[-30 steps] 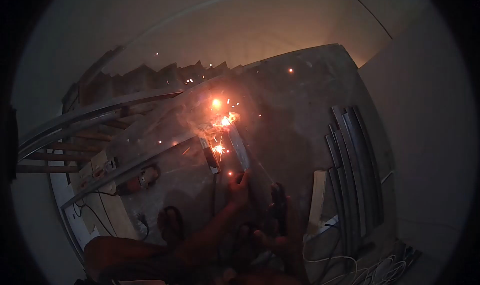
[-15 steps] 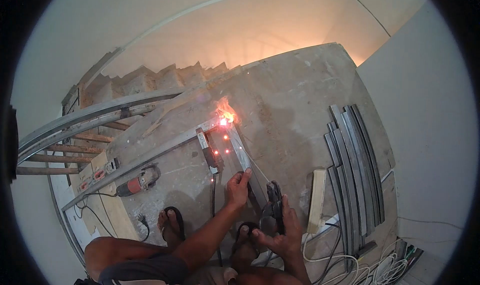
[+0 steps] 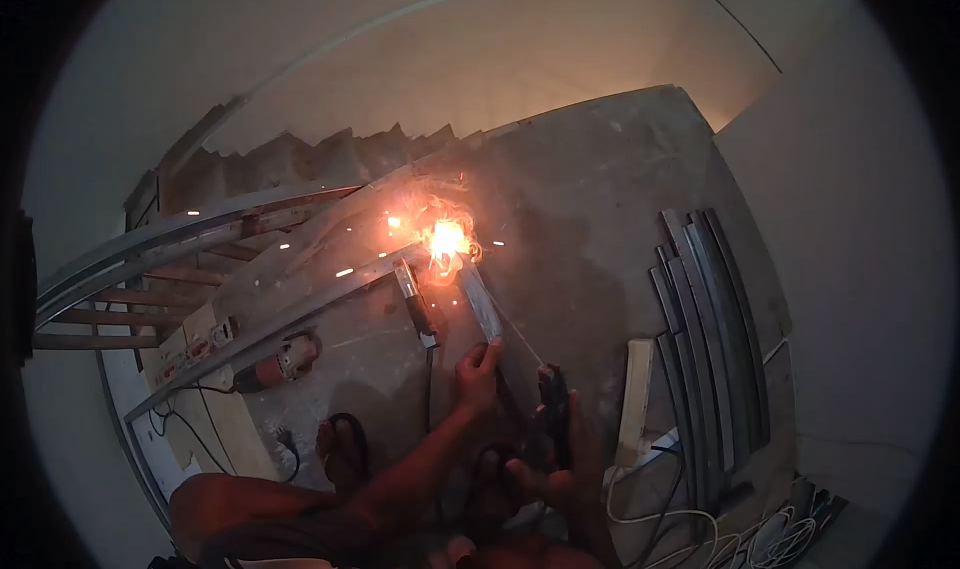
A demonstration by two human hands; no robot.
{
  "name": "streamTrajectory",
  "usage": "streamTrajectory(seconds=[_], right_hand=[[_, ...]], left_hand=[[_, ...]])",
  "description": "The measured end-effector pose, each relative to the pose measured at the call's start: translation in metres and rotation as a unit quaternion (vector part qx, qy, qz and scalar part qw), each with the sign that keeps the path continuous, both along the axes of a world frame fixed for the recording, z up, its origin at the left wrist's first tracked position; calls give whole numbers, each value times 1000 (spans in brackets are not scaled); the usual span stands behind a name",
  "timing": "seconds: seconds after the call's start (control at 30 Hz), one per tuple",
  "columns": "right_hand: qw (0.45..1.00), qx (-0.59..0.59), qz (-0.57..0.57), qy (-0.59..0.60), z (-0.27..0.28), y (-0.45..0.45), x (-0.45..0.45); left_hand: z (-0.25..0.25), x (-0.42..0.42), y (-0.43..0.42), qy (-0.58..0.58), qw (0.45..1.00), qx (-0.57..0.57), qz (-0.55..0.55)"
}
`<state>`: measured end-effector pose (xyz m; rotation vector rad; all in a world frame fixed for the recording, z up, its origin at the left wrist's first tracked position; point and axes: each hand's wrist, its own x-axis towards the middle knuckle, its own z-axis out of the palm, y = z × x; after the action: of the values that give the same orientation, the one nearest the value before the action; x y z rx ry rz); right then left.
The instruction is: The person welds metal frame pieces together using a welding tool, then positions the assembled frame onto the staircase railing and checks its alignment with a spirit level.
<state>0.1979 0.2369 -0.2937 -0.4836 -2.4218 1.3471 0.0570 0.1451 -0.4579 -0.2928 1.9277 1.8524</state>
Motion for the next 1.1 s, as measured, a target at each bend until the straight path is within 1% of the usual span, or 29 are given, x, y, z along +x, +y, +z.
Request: streamTrajectory(seconds=[0.03, 0.13, 0.2, 0.23, 0.3, 0.33, 0.37, 0.4, 0.47, 0.5, 0.53, 0.67, 0.73, 0.8, 0.87, 0.9, 0.97, 1.0, 1.03, 1.07, 1.1], right_hand=[[1000, 0, -1, 0, -2, 0, 0], [1000, -23, -6, -15, -2, 0, 1], [997, -22, -34, -71, 7, -3, -1], [997, -23, -35, -71, 10, -4, -1], [988, -88, -53, -119, 16, -5, 1], [984, -82, -49, -150, 20, -5, 2], [984, -83, -49, -150, 13, -4, 3], [995, -60, -35, -74, 6, -3, -1], [998, -55, -32, -22, 4, -3, 2], [995, -72, -45, -49, 15, -4, -1], [992, -113, -47, -6, 2, -5, 3], [994, -94, -59, -14, 5, -4, 2], [974, -169, -145, 41, -10, -8, -5], [967, -196, -158, 34, -48, 7, 3], [942, -281, -182, 29, -57, 17, 4], [920, -340, -195, 24, -56, 23, -2], [864, -457, -189, 99, -68, 32, -5], [861, -463, -197, 77, -70, 34, 0], [831, -509, -196, 108, -74, 37, 1], [799, -552, -192, 145, -78, 38, 0], [796, -556, -195, 137, -77, 35, 1]], left_hand=[[8, -2, -1, 4, 1000, -18, -12], [4, 0, 1, 1, 1000, -8, -12], [13, 0, 1, -48, 998, 27, -2], [18, 0, 2, -48, 998, 27, -2], [27, -1, 2, -83, 996, -28, -13], [30, -4, -2, -119, 992, -29, -31], [30, -4, -2, -119, 992, -29, -31], [28, -4, -2, -109, 993, -34, -34], [24, -5, -3, -87, 994, -43, -39], [19, -5, -3, -78, 995, -47, -42], [-1, -1, 0, -58, 998, 3, -7], [0, -1, -5, -70, 997, 5, -33], [-11, 4, -4, 0, 999, 4, -32], [-12, 6, -6, 12, 999, -23, -41], [-4, 5, -7, 37, 996, -59, -49], [1, 2, -6, 44, 996, -69, -46], [-5, 2, -4, 35, 996, -64, -47], [-4, 2, -6, 0, 997, -49, -55], [0, -1, -7, -28, 997, -32, -62], [6, -3, -5, -35, 997, -37, -59], [13, -2, -4, -65, 997, 4, -42]])
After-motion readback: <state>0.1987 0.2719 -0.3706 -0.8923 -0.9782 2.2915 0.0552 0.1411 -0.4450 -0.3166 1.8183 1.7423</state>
